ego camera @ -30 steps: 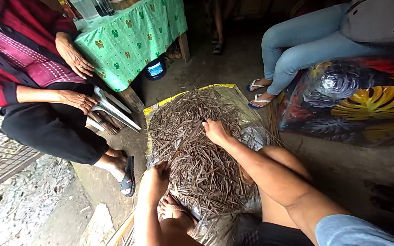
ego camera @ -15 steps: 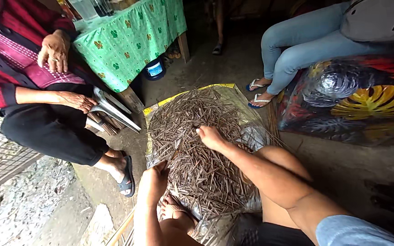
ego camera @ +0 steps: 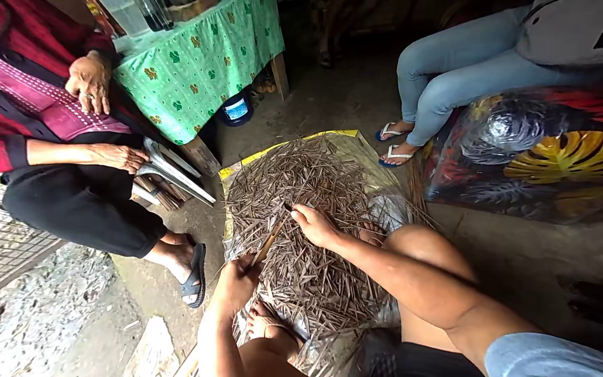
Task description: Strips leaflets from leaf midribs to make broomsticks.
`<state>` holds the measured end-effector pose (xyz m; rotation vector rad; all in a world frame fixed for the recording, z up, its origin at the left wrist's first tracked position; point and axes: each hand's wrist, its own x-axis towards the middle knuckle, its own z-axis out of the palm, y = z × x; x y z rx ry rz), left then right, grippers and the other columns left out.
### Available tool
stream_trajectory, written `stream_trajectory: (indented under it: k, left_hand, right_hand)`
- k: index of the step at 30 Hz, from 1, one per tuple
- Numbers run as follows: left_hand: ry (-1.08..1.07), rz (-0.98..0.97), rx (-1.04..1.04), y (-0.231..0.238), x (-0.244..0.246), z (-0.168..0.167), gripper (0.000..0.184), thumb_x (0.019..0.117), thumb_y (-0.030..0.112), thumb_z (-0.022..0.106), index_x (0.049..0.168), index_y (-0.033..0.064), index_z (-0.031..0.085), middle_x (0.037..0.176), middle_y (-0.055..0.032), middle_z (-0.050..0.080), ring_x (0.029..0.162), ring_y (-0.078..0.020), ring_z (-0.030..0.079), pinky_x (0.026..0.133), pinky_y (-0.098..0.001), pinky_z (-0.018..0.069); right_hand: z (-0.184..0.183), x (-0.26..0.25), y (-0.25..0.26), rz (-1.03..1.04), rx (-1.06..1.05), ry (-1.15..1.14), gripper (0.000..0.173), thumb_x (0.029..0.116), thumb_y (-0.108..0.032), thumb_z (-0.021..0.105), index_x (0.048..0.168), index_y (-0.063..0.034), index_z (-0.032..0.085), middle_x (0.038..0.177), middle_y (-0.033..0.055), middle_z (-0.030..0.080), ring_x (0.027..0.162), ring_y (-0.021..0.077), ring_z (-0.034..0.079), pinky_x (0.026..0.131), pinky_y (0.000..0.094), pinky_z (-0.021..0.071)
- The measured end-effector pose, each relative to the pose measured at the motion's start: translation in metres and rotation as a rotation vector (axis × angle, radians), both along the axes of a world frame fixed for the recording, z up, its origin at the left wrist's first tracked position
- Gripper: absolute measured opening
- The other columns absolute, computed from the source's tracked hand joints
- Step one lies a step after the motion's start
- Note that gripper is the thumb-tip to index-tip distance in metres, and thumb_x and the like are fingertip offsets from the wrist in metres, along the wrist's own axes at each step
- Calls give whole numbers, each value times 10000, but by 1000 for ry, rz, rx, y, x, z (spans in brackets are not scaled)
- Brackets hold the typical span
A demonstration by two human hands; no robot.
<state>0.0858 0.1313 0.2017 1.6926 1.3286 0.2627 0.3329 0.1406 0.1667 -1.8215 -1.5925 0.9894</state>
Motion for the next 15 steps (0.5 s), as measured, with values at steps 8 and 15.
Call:
stream_trajectory:
  k: [8, 15]
  left_hand:
    - [-77, 30, -83, -6, -18, 6, 167, 994, 35, 558, 1101, 19, 685, 626, 61, 537, 478, -9, 459, 474, -184, 407]
    - [97, -82, -4, 6, 5, -4, 170, 1031, 160, 582, 1097, 30, 671, 709, 2, 583, 563, -82, 551, 580, -288, 505]
  right_hand:
    - [4, 45, 19, -442, 89, 210, 467, 1126, -386, 360, 1351, -61, 608, 1025, 250, 655, 875, 406, 631, 743, 605, 490]
    - [15, -9, -1, -158, -403, 735, 347, 1127, -386, 371, 1215, -89, 527, 587, -20, 423, 408, 51, 385, 388, 178, 331]
